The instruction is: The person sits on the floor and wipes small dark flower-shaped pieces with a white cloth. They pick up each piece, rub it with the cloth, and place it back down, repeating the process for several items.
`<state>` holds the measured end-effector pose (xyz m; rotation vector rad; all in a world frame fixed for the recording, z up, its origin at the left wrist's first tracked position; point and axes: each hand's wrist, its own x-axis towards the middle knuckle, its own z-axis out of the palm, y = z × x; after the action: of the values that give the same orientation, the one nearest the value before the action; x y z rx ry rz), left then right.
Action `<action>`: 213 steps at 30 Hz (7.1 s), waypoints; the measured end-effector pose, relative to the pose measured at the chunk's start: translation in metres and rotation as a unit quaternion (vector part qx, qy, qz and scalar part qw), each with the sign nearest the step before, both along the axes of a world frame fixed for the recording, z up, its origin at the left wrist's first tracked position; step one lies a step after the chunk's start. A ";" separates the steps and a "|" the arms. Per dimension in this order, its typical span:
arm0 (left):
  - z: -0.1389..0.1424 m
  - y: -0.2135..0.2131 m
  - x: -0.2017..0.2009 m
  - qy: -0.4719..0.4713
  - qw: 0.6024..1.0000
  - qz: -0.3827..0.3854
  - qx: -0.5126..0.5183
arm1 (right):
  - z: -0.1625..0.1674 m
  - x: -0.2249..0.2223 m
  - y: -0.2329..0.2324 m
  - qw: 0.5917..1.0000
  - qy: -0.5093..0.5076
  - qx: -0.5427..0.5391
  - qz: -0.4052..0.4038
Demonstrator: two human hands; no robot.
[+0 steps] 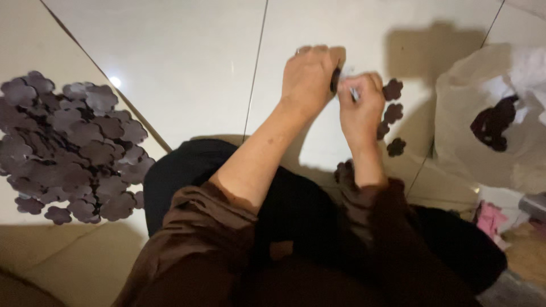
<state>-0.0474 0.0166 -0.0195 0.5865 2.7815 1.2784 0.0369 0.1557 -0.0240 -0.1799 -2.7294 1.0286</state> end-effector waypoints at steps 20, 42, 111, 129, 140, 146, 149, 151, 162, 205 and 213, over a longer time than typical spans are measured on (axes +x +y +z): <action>-0.014 0.003 -0.001 0.017 0.999 -0.006 -0.029 | 0.022 -0.010 0.042 0.953 -0.082 -0.263 -0.123; -0.004 0.001 -0.002 -0.090 0.995 0.020 -0.030 | 0.020 -0.010 0.016 0.989 -0.081 -0.115 -0.036; -0.002 -0.009 0.017 0.105 0.994 -0.042 0.004 | 0.071 0.014 0.024 0.893 -0.136 -0.410 -0.128; 0.190 -0.058 0.187 -0.485 0.584 -0.080 0.646 | 0.229 0.179 0.005 0.837 0.050 -0.542 -0.054; 0.214 -0.041 0.261 -0.378 0.606 -0.039 0.698 | 0.253 0.203 -0.079 0.970 0.241 -0.007 -0.006; 0.219 -0.040 0.268 -0.387 0.594 -0.007 0.706 | 0.253 0.201 -0.080 0.962 0.270 0.027 -0.011; 0.221 -0.045 0.265 -0.386 0.575 -0.008 0.721 | 0.252 0.201 -0.081 0.964 0.263 0.025 0.022; 0.221 -0.049 0.265 -0.379 0.566 -0.024 0.732 | 0.252 0.202 -0.082 0.971 0.237 0.034 0.001; 0.214 -0.054 0.260 -0.350 0.522 -0.069 0.775 | 0.251 0.203 -0.079 0.970 0.237 0.009 0.045; 0.092 -0.364 0.181 -0.114 0.648 0.529 0.537 | 0.140 0.177 0.088 0.948 0.118 -0.296 -0.009; 0.109 -0.280 0.150 -0.002 0.837 0.304 0.456 | 0.145 0.127 0.081 0.970 0.115 -0.208 -0.053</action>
<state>0.1022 -0.2632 0.0895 -0.3925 2.2285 2.7237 0.1637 0.2368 0.1208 -0.2511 -2.2471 1.4758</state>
